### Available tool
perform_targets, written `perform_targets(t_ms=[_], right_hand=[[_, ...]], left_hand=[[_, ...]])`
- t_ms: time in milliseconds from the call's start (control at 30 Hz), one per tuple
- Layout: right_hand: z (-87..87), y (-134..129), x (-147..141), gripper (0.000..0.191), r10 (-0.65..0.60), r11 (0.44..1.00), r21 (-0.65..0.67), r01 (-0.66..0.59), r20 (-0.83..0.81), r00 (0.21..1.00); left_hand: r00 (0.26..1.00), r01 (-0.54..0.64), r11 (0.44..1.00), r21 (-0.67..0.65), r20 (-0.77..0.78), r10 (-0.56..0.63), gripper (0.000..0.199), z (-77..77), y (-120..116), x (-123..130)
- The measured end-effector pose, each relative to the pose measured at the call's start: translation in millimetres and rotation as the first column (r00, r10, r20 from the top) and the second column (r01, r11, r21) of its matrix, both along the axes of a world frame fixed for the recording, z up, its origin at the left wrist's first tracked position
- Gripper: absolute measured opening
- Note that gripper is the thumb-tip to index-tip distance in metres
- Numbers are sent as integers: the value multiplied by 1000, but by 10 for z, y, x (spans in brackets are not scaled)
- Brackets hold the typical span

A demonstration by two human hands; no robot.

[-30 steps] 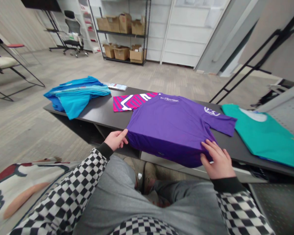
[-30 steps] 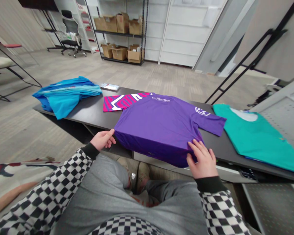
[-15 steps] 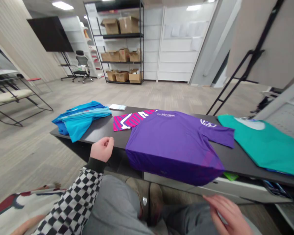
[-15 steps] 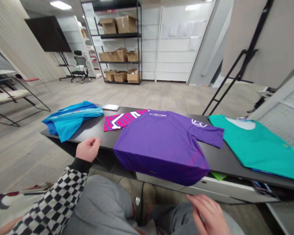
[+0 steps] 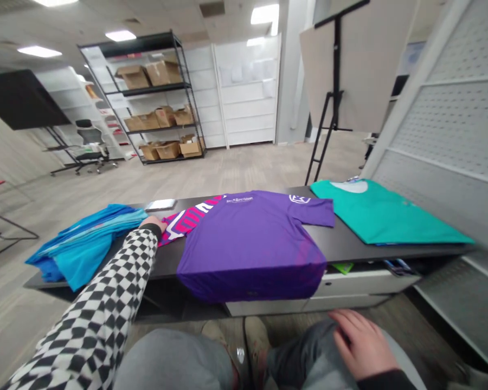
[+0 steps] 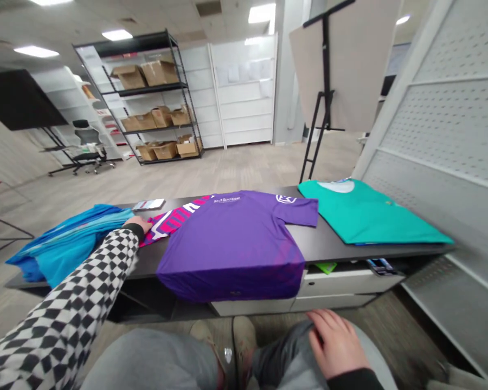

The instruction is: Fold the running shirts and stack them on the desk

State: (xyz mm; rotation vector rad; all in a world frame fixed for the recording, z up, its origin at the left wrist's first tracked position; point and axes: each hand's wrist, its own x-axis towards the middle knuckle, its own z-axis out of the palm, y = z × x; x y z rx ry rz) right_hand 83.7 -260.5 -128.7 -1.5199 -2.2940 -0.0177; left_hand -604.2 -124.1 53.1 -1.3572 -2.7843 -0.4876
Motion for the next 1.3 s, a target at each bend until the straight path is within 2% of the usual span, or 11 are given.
perform_targets(t_ms=[100,233,333,433,500,600,733,867,1100,1200,1300], right_hand=[[-18,-10,14,40,-1,999,-36,1,-10,1000],[2,-5,-30,39,-10,997,-81,9,-17,1000],[33,10,-68,37,-14,995,-95,13,-11,1000],[64,19,-82,34,-19,993,-116,20,9,1000],[87,15,-84,33,-22,990,-141,24,21,1000],[121,-5,-89,31,-35,984,-172,40,30,999],[146,-33,-97,28,-56,979,-192,62,40,998],[153,-42,-96,26,-59,981,-183,68,50,997],[156,-1,-103,28,-51,985,-167,52,7,999],[123,-7,-80,30,-39,985,-167,38,0,999],[120,-45,-58,31,-14,989,-145,10,-26,1000]], left_hand=[[997,-52,996,-67,53,55,40,105,44,79],[993,0,1000,-7,118,1,22,385,141,384],[978,106,989,102,168,-122,11,637,390,909],[928,248,951,182,235,-287,8,764,761,1661],[877,335,920,203,290,-383,11,724,992,2208],[795,447,877,175,371,-479,15,486,1189,2931],[724,550,825,128,418,-548,29,101,1215,3410],[691,572,798,192,412,-594,40,-2,1246,3216],[859,442,854,275,144,-491,36,63,1162,1949],[900,402,882,246,72,-430,35,-89,991,1510],[915,377,902,211,65,-398,38,-283,897,1305]])
